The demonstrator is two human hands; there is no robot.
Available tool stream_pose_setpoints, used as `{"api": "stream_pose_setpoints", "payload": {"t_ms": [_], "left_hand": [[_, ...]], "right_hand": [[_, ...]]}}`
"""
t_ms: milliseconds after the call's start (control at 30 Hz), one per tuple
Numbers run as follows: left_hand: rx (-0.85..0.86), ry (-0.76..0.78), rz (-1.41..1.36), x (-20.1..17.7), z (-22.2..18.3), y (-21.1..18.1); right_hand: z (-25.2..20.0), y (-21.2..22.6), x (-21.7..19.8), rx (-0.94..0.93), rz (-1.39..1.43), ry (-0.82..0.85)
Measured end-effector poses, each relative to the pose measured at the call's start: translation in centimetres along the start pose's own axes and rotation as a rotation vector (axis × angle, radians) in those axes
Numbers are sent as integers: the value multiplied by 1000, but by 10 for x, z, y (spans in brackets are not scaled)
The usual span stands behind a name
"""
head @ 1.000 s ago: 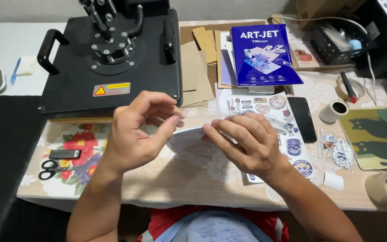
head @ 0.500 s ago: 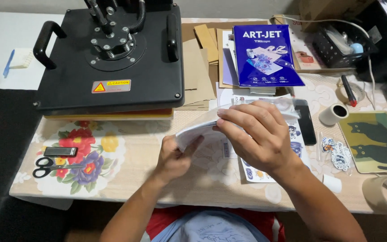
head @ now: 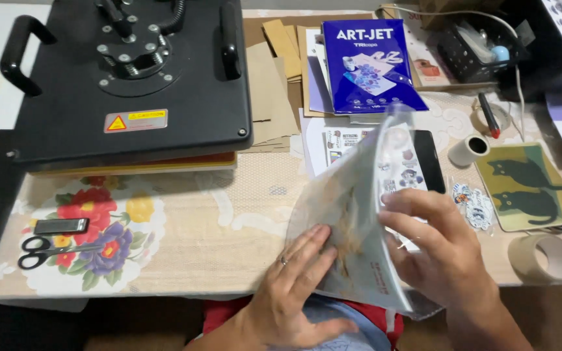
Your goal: The person holds up a sheet of printed stickers, places it onto a plastic sleeve containing a booklet, and then slides the sheet inside the sleeve.
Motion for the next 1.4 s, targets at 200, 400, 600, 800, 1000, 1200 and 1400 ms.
{"api": "stream_pose_setpoints", "payload": {"t_ms": [200, 400, 600, 800, 1000, 1200, 1400], "left_hand": [[-111, 167, -257, -4, 10, 54], [-65, 80, -315, -32, 78, 36], [-177, 155, -191, -15, 88, 70], [-1137, 469, -174, 35, 41, 158], [-1331, 318, -496, 39, 41, 141], [-1348, 290, -543, 39, 37, 140], [-1228, 483, -301, 34, 42, 140]], "right_hand": [[-43, 14, -19, 428, 303, 3], [-7, 18, -10, 378, 277, 7], [34, 28, -14, 362, 301, 0], [24, 22, -7, 548, 579, -4], [12, 16, 3, 644, 739, -62], [7, 7, 11, 650, 922, -102], [-2, 0, 15, 634, 996, -137]]}}
Point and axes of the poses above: each hand's wrist, its own z-axis towards the middle knuckle, its own x-axis out of the palm, y = z × x, the point moved 2 cm from there along z, towards the middle knuckle, and after that the axes turned 2 degrees about x, right-handed, at the moved point
